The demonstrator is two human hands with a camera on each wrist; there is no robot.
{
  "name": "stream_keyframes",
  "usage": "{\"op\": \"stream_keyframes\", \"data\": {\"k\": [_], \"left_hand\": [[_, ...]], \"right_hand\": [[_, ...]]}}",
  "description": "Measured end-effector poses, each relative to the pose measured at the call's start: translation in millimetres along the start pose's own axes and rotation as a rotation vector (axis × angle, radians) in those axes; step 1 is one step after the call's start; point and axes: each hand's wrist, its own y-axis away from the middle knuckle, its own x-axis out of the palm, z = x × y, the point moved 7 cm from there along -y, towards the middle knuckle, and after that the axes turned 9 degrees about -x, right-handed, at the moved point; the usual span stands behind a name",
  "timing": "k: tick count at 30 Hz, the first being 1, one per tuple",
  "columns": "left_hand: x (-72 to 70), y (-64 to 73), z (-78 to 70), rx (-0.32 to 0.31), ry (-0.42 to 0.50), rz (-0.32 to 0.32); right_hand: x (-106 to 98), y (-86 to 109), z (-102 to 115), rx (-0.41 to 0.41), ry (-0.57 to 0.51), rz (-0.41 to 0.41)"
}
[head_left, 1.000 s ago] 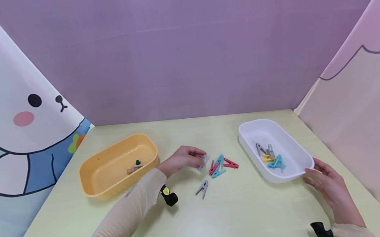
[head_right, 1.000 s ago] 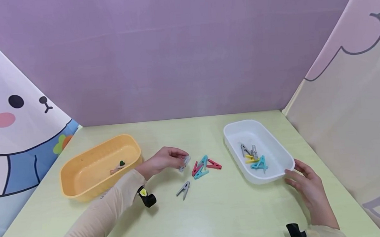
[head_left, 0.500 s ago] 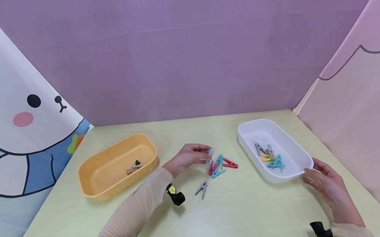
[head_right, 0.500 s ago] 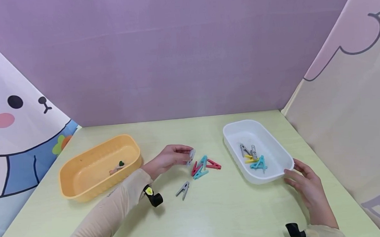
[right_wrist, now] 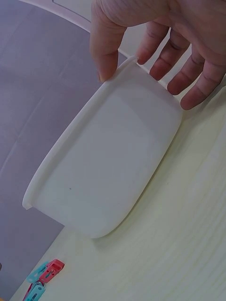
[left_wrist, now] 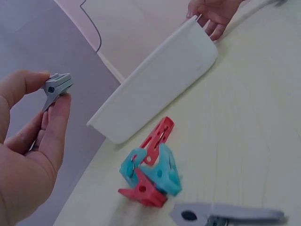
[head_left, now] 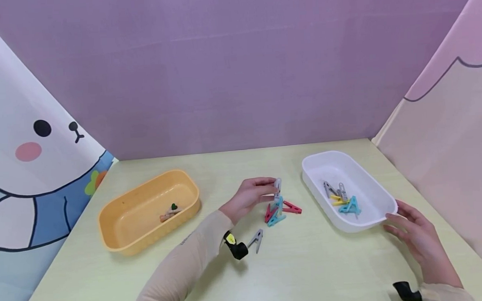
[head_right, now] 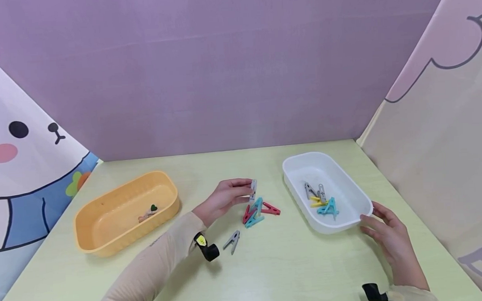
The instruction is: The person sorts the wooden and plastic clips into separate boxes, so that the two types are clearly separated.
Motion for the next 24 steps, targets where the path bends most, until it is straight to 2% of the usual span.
{"op": "stream_keyframes", "data": {"k": [5, 18, 24], "left_hand": [[11.5, -6.0, -2.5, -0.003, 0.010, -0.021], [41.7, -19.3, -15.5, 0.054, 0.106, 0.001], [54.8, -23.8, -22.3, 0.084, 0.136, 0.025]], "right_hand": [[1, -0.2, 1, -0.021, -0.009, 0.006], [-1, 0.5, -1, 0.003, 0.020, -0.003], [0, 0.6, -1, -0.004, 0.001, 0.001]]}}
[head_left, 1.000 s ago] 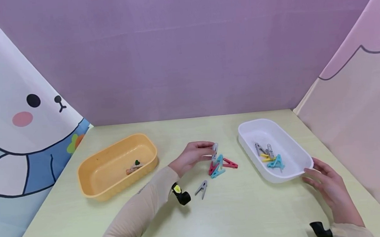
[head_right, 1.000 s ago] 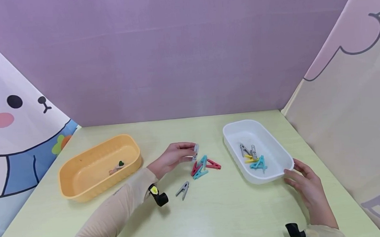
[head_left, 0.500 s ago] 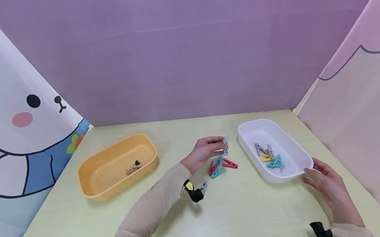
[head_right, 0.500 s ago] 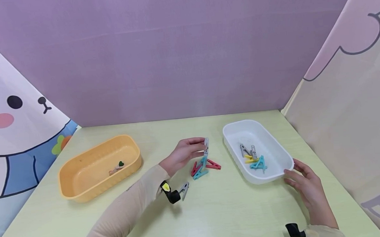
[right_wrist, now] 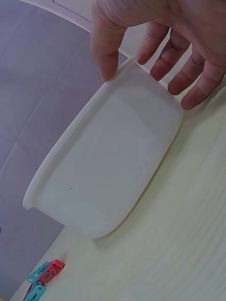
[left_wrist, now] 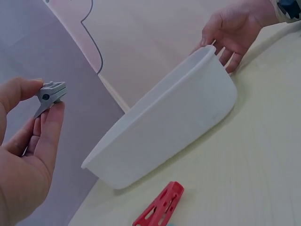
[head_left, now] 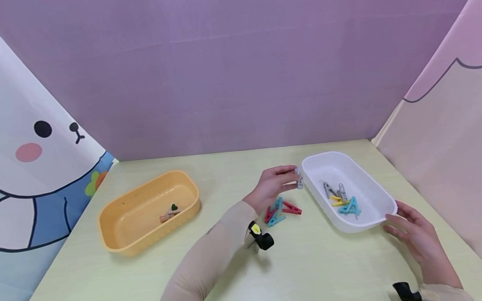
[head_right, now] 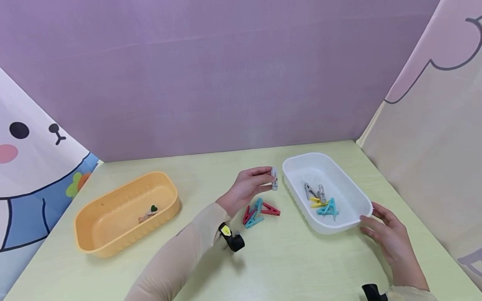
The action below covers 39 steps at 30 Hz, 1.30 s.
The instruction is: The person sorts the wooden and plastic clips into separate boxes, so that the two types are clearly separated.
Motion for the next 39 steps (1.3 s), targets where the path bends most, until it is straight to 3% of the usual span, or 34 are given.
{"op": "stream_keyframes", "data": {"k": [21, 31, 39], "left_hand": [[35.2, -19.0, 4.0, -0.004, 0.086, -0.016], [46.8, -33.2, 11.0, 0.014, 0.077, -0.070], [58.9, -41.1, 18.5, -0.012, 0.020, -0.145]], "right_hand": [[2, -0.8, 1, 0.001, 0.007, 0.001], [2, -0.6, 1, -0.001, 0.004, 0.001], [2, 0.2, 1, 0.005, 0.004, -0.003]]}}
